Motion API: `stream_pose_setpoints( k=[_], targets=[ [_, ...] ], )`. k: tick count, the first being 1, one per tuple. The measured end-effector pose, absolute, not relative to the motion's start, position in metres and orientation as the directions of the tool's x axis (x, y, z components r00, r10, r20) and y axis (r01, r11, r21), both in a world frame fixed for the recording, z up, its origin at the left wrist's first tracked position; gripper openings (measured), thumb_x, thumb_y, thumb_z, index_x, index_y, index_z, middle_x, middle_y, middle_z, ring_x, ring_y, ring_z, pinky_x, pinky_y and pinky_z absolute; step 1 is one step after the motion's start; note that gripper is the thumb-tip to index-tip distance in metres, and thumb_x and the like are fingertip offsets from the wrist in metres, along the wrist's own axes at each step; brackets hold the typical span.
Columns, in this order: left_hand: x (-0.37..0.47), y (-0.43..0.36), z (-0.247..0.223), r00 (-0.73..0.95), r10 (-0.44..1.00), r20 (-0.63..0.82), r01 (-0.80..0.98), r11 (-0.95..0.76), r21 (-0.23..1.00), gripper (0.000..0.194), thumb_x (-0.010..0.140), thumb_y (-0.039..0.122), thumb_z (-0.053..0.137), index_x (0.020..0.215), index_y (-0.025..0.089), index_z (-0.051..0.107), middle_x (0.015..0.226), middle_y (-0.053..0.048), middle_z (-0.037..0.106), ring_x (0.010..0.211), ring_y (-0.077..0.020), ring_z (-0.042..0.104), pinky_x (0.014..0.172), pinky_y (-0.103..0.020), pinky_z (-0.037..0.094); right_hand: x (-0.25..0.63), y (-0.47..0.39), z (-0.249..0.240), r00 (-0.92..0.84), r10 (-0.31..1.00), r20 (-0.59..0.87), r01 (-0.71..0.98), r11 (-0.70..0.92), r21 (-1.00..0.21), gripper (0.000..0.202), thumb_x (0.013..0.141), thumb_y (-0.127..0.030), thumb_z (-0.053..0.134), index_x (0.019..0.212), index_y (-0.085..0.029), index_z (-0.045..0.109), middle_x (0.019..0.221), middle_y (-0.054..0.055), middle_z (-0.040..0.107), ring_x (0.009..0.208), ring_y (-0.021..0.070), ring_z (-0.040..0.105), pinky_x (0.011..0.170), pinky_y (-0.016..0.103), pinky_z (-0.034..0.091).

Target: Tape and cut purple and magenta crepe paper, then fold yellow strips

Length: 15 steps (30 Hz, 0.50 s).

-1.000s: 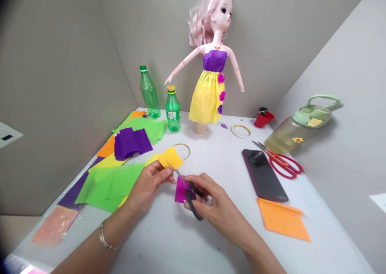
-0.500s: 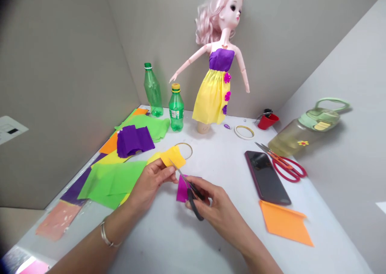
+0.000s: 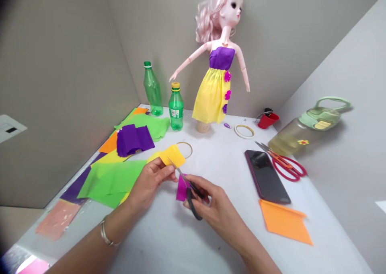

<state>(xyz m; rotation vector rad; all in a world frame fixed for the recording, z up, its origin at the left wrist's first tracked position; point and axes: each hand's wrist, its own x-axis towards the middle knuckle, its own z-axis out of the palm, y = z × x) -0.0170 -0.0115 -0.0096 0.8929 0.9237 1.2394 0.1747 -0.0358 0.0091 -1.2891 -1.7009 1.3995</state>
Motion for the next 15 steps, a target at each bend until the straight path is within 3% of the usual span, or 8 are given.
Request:
stream_pose_setpoints(
  k=[15],
  targets=[
    [-0.0176, -0.0098, -0.0087, 0.079, 0.990, -0.119, -0.353, 0.139, 0.925, 0.029, 0.071, 0.034, 0.081, 0.089, 0.014, 0.070, 0.073, 0.001, 0.066, 0.062, -0.0102, 0.062, 0.070, -0.024, 0.053, 0.1749, -0.0369, 0.0092, -0.361, 0.926, -0.109, 0.282, -0.002, -0.959, 0.043, 0.080, -0.034, 0.071, 0.121, -0.022, 0.068, 0.106, 0.005, 0.072, 0.095, 0.0225, 0.065, 0.085, 0.032, 0.054]
  ],
)
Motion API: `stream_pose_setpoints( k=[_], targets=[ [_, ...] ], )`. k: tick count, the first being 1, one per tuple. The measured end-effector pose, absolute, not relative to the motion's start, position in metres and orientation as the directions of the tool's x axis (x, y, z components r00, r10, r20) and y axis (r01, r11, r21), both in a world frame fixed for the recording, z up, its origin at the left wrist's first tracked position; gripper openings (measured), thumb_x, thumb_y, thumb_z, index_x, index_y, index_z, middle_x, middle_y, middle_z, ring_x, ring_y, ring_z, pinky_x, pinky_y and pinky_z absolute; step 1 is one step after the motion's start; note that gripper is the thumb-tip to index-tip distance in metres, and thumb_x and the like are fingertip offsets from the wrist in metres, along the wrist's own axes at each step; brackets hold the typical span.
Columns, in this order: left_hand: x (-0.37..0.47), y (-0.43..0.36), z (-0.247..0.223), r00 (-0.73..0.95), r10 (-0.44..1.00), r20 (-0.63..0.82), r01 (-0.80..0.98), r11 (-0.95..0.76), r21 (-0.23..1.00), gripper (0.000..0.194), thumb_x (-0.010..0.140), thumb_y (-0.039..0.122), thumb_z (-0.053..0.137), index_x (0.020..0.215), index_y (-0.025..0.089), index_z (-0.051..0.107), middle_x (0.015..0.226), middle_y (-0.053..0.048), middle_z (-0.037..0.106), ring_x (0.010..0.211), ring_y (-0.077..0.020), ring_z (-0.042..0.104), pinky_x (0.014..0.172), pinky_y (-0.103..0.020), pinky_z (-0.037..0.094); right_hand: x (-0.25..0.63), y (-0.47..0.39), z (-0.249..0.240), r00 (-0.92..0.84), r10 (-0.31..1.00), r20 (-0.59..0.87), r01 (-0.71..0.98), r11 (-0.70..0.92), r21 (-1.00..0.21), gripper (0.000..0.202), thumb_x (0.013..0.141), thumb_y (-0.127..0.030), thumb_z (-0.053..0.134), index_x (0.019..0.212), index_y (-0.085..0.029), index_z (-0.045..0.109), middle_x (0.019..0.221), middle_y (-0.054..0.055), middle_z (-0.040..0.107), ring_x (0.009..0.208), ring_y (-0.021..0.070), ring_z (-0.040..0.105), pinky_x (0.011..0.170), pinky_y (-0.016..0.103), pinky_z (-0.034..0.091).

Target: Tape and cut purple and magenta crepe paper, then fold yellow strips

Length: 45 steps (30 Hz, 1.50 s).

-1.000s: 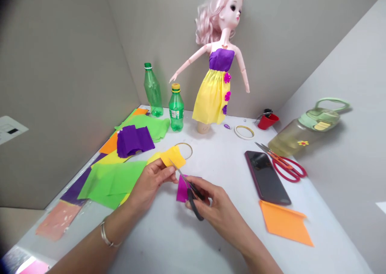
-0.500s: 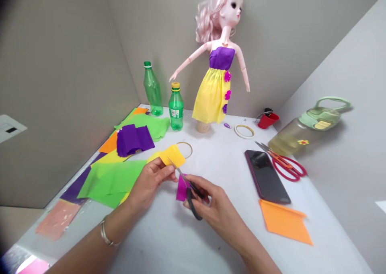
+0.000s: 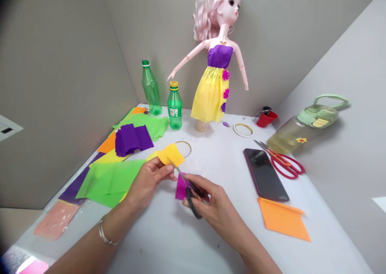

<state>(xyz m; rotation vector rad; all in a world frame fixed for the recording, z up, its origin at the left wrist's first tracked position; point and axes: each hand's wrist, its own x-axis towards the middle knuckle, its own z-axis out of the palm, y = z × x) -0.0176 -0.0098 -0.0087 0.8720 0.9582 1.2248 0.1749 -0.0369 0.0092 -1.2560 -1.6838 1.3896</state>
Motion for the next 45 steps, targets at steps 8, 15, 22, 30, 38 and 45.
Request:
stream_pose_setpoints(
  k=[8, 15, 22, 30, 38, 45],
  targets=[
    [-0.0183, -0.0085, -0.0086, 0.090, 0.992, -0.091, -0.360, 0.118, 0.926, 0.031, 0.069, 0.033, 0.082, 0.093, 0.016, 0.071, 0.079, 0.001, 0.066, 0.062, -0.0095, 0.061, 0.068, -0.024, 0.053, 0.1756, -0.0380, 0.0100, -0.366, 0.925, -0.102, 0.286, 0.007, -0.958, 0.043, 0.081, -0.033, 0.071, 0.123, -0.023, 0.067, 0.110, 0.004, 0.072, 0.097, 0.0225, 0.066, 0.085, 0.031, 0.054],
    [-0.0180, -0.0087, -0.0090, 0.090, 0.991, -0.094, -0.374, 0.121, 0.919, 0.030, 0.069, 0.031, 0.082, 0.093, 0.016, 0.071, 0.078, 0.001, 0.067, 0.061, -0.0091, 0.062, 0.068, -0.023, 0.054, 0.1737, -0.0385, 0.0107, -0.378, 0.917, -0.127, 0.255, -0.028, -0.966, 0.044, 0.081, -0.034, 0.068, 0.124, -0.023, 0.067, 0.109, 0.005, 0.072, 0.097, 0.0227, 0.066, 0.083, 0.031, 0.055],
    [-0.0176, -0.0101, -0.0070, 0.080, 0.991, -0.106, -0.362, 0.129, 0.923, 0.031, 0.069, 0.032, 0.083, 0.092, 0.015, 0.071, 0.077, 0.001, 0.068, 0.061, -0.0094, 0.062, 0.068, -0.024, 0.053, 0.1710, -0.0389, 0.0132, -0.354, 0.918, -0.180, 0.252, -0.091, -0.963, 0.050, 0.076, -0.040, 0.071, 0.121, -0.020, 0.069, 0.102, 0.007, 0.072, 0.099, 0.0270, 0.065, 0.080, 0.034, 0.056],
    [-0.0168, -0.0098, -0.0054, 0.077, 0.989, -0.123, -0.370, 0.143, 0.918, 0.032, 0.068, 0.031, 0.083, 0.092, 0.015, 0.071, 0.076, 0.001, 0.068, 0.060, -0.0090, 0.062, 0.067, -0.023, 0.054, 0.1738, -0.0405, 0.0101, -0.343, 0.930, -0.134, 0.281, -0.035, -0.959, 0.047, 0.079, -0.043, 0.069, 0.119, -0.019, 0.070, 0.099, 0.007, 0.073, 0.096, 0.0266, 0.064, 0.078, 0.031, 0.053],
    [-0.0189, -0.0121, -0.0021, 0.101, 0.991, -0.086, -0.414, 0.120, 0.902, 0.027, 0.076, 0.033, 0.078, 0.096, 0.016, 0.071, 0.082, 0.000, 0.067, 0.066, -0.0096, 0.063, 0.070, -0.025, 0.057, 0.1728, -0.0416, 0.0081, -0.337, 0.934, -0.117, 0.278, -0.020, -0.960, 0.046, 0.080, -0.042, 0.069, 0.121, -0.020, 0.070, 0.106, 0.007, 0.073, 0.095, 0.0245, 0.064, 0.077, 0.029, 0.052],
    [-0.0194, -0.0116, -0.0023, 0.098, 0.993, -0.070, -0.409, 0.105, 0.907, 0.025, 0.077, 0.032, 0.077, 0.096, 0.016, 0.072, 0.084, -0.001, 0.067, 0.068, -0.0100, 0.061, 0.070, -0.024, 0.058, 0.1716, -0.0395, 0.0051, -0.342, 0.924, -0.171, 0.274, -0.076, -0.959, 0.052, 0.077, -0.042, 0.070, 0.122, -0.017, 0.068, 0.092, 0.006, 0.071, 0.097, 0.0257, 0.062, 0.077, 0.030, 0.052]
  ],
)
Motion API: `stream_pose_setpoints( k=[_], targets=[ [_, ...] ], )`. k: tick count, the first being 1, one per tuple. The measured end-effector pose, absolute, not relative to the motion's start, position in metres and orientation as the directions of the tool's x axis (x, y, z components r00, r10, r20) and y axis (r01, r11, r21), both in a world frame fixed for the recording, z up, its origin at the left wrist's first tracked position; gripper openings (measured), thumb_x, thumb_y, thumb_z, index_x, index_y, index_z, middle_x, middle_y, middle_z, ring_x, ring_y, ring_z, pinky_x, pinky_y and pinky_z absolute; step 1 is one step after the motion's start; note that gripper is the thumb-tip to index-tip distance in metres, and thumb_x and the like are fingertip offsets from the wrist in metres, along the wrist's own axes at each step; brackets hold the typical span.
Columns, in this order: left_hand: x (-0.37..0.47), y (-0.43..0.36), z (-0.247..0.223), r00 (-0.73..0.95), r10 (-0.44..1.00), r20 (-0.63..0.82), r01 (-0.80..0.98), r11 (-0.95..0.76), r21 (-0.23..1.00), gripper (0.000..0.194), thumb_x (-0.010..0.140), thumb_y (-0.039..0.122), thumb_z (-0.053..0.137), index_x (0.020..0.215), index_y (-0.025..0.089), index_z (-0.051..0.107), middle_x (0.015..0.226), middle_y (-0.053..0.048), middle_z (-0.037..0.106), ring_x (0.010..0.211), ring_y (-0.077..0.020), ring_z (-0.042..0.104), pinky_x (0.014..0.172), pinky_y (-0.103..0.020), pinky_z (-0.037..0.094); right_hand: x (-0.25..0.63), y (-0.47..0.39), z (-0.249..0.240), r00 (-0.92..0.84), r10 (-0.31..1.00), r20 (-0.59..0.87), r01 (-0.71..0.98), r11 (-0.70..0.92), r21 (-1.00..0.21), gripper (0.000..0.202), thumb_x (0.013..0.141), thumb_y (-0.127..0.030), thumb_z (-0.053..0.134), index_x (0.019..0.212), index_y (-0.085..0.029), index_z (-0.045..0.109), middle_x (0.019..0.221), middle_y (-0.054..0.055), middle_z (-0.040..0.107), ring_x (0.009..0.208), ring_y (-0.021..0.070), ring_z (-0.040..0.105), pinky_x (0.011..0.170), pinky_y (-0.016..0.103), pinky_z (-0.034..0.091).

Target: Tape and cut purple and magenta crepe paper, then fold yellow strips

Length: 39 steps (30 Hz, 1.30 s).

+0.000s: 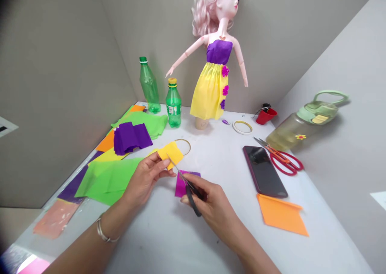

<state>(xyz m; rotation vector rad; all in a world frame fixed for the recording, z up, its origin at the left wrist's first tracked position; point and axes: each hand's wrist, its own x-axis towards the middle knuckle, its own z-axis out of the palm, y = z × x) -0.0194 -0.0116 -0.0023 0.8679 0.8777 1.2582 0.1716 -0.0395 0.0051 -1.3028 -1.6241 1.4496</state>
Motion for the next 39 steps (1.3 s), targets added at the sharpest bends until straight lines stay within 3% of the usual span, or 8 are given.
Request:
stream_pose_setpoints(
  k=[7, 15, 22, 39],
  targets=[
    [-0.0189, -0.0120, -0.0040, 0.124, 0.989, -0.076, -0.394, 0.119, 0.911, 0.025, 0.076, 0.033, 0.078, 0.092, 0.015, 0.072, 0.080, -0.001, 0.066, 0.066, -0.0099, 0.061, 0.070, -0.024, 0.057, 0.1692, -0.0417, 0.0118, -0.338, 0.924, -0.178, 0.327, -0.061, -0.943, 0.055, 0.077, -0.043, 0.071, 0.126, -0.018, 0.067, 0.097, 0.006, 0.070, 0.080, 0.0193, 0.058, 0.065, 0.026, 0.049],
    [-0.0183, -0.0122, -0.0047, 0.126, 0.989, -0.078, -0.393, 0.122, 0.911, 0.025, 0.077, 0.032, 0.077, 0.093, 0.014, 0.071, 0.082, -0.001, 0.067, 0.066, -0.0101, 0.062, 0.070, -0.025, 0.057, 0.1759, -0.0400, 0.0112, -0.420, 0.890, -0.176, 0.274, -0.061, -0.960, 0.051, 0.082, -0.042, 0.070, 0.131, -0.026, 0.063, 0.110, 0.004, 0.071, 0.098, 0.0220, 0.061, 0.081, 0.028, 0.052],
    [-0.0161, -0.0140, -0.0085, 0.162, 0.984, -0.079, -0.365, 0.134, 0.921, 0.023, 0.079, 0.032, 0.076, 0.095, 0.017, 0.071, 0.082, 0.000, 0.068, 0.064, -0.0094, 0.063, 0.070, -0.024, 0.055, 0.1754, -0.0407, 0.0113, -0.410, 0.894, -0.184, 0.247, -0.085, -0.965, 0.049, 0.084, -0.041, 0.070, 0.130, -0.025, 0.064, 0.120, 0.006, 0.069, 0.102, 0.0232, 0.063, 0.080, 0.028, 0.054],
    [-0.0157, -0.0162, -0.0088, 0.187, 0.980, -0.076, -0.372, 0.142, 0.917, 0.022, 0.081, 0.032, 0.074, 0.097, 0.017, 0.072, 0.084, -0.001, 0.070, 0.065, -0.0100, 0.062, 0.070, -0.024, 0.054, 0.1717, -0.0427, 0.0127, -0.429, 0.893, -0.136, 0.236, -0.034, -0.971, 0.050, 0.087, -0.048, 0.065, 0.131, -0.024, 0.064, 0.105, 0.005, 0.072, 0.098, 0.0246, 0.063, 0.080, 0.030, 0.052]
  ],
)
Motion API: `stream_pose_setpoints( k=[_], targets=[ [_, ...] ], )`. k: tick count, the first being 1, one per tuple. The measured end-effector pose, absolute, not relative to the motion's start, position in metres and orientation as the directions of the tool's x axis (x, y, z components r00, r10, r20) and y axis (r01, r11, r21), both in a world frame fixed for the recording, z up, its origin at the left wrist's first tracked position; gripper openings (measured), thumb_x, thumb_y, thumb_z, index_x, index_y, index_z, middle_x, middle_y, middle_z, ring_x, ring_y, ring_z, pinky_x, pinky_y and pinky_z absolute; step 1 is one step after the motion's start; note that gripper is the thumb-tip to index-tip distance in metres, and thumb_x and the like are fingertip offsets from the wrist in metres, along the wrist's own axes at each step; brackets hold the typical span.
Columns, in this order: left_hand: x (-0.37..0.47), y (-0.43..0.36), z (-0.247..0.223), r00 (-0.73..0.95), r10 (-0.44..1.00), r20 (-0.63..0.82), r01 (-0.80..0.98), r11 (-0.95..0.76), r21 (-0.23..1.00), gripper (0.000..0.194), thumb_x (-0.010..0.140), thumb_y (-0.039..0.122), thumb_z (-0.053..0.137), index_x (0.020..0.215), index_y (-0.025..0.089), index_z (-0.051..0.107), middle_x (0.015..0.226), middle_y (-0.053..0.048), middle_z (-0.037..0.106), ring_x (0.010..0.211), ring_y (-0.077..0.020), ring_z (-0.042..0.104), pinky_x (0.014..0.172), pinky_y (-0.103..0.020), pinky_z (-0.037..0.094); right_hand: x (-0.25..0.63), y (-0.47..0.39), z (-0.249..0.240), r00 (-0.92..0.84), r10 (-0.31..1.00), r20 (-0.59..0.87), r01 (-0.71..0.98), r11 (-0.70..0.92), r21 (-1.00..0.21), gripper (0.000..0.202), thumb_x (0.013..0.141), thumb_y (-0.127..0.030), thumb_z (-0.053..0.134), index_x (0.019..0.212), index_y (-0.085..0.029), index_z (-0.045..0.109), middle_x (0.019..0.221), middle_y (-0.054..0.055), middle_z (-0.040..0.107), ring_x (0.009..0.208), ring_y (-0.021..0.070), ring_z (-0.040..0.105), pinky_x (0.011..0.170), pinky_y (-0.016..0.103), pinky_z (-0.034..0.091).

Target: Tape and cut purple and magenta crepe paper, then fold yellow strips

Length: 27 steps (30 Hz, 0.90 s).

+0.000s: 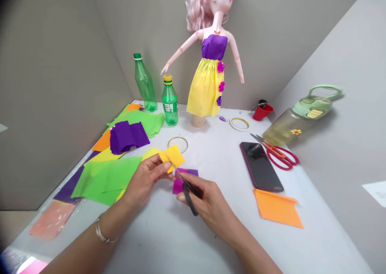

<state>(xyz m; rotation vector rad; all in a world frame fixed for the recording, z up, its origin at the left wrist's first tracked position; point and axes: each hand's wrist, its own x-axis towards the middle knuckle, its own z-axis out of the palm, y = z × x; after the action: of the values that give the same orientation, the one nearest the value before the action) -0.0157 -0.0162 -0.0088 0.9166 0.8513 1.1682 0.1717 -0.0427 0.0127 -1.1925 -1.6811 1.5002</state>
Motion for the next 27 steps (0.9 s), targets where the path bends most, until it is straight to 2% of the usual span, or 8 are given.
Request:
stream_pose_setpoints(
  k=[6, 9, 12, 15, 21, 27],
  targets=[
    [-0.016, -0.016, -0.008, 0.183, 0.980, -0.073, -0.374, 0.138, 0.917, 0.021, 0.081, 0.031, 0.074, 0.096, 0.016, 0.071, 0.079, 0.000, 0.067, 0.065, -0.0093, 0.060, 0.070, -0.023, 0.055, 0.171, -0.043, 0.006, -0.420, 0.900, -0.117, 0.209, -0.030, -0.978, 0.050, 0.087, -0.048, 0.065, 0.131, -0.024, 0.063, 0.107, 0.005, 0.071, 0.097, 0.0228, 0.062, 0.083, 0.030, 0.051],
    [-0.016, -0.015, -0.005, 0.182, 0.979, -0.088, -0.374, 0.152, 0.915, 0.025, 0.080, 0.033, 0.075, 0.097, 0.016, 0.069, 0.084, -0.001, 0.066, 0.070, -0.0107, 0.061, 0.070, -0.024, 0.056, 0.171, -0.043, 0.005, -0.404, 0.906, -0.125, 0.239, -0.027, -0.971, 0.050, 0.086, -0.048, 0.066, 0.130, -0.024, 0.064, 0.103, 0.004, 0.071, 0.092, 0.0222, 0.062, 0.079, 0.029, 0.051],
    [-0.018, -0.014, -0.002, 0.157, 0.985, -0.077, -0.393, 0.133, 0.910, 0.022, 0.082, 0.036, 0.073, 0.090, 0.016, 0.067, 0.085, -0.001, 0.065, 0.075, -0.0126, 0.061, 0.070, -0.026, 0.058, 0.170, -0.043, 0.004, -0.390, 0.912, -0.128, 0.271, -0.019, -0.963, 0.050, 0.085, -0.048, 0.066, 0.129, -0.023, 0.065, 0.100, 0.004, 0.071, 0.088, 0.0216, 0.061, 0.074, 0.028, 0.051],
    [-0.019, -0.013, -0.001, 0.128, 0.988, -0.084, -0.400, 0.129, 0.908, 0.021, 0.081, 0.036, 0.073, 0.082, 0.017, 0.064, 0.081, 0.000, 0.065, 0.074, -0.0123, 0.061, 0.072, -0.027, 0.058, 0.168, -0.042, 0.005, -0.388, 0.911, -0.141, 0.293, -0.023, -0.956, 0.050, 0.086, -0.048, 0.065, 0.129, -0.022, 0.065, 0.100, 0.004, 0.071, 0.086, 0.0215, 0.062, 0.072, 0.028, 0.051],
    [-0.018, -0.015, -0.003, 0.134, 0.987, -0.091, -0.396, 0.138, 0.908, 0.021, 0.078, 0.035, 0.075, 0.081, 0.017, 0.064, 0.080, 0.001, 0.067, 0.073, -0.0126, 0.062, 0.072, -0.027, 0.056, 0.166, -0.043, 0.012, -0.400, 0.903, -0.155, 0.307, -0.027, -0.951, 0.050, 0.084, -0.046, 0.066, 0.128, -0.021, 0.066, 0.094, 0.004, 0.070, 0.090, 0.0228, 0.061, 0.071, 0.028, 0.050],
    [-0.016, -0.016, -0.006, 0.167, 0.983, -0.082, -0.384, 0.141, 0.913, 0.019, 0.079, 0.034, 0.075, 0.081, 0.017, 0.065, 0.078, 0.001, 0.068, 0.071, -0.0125, 0.064, 0.072, -0.025, 0.055, 0.168, -0.043, 0.015, -0.369, 0.914, -0.170, 0.342, -0.037, -0.939, 0.052, 0.081, -0.047, 0.067, 0.127, -0.021, 0.066, 0.092, 0.003, 0.068, 0.078, 0.0196, 0.057, 0.063, 0.027, 0.047]
  ],
)
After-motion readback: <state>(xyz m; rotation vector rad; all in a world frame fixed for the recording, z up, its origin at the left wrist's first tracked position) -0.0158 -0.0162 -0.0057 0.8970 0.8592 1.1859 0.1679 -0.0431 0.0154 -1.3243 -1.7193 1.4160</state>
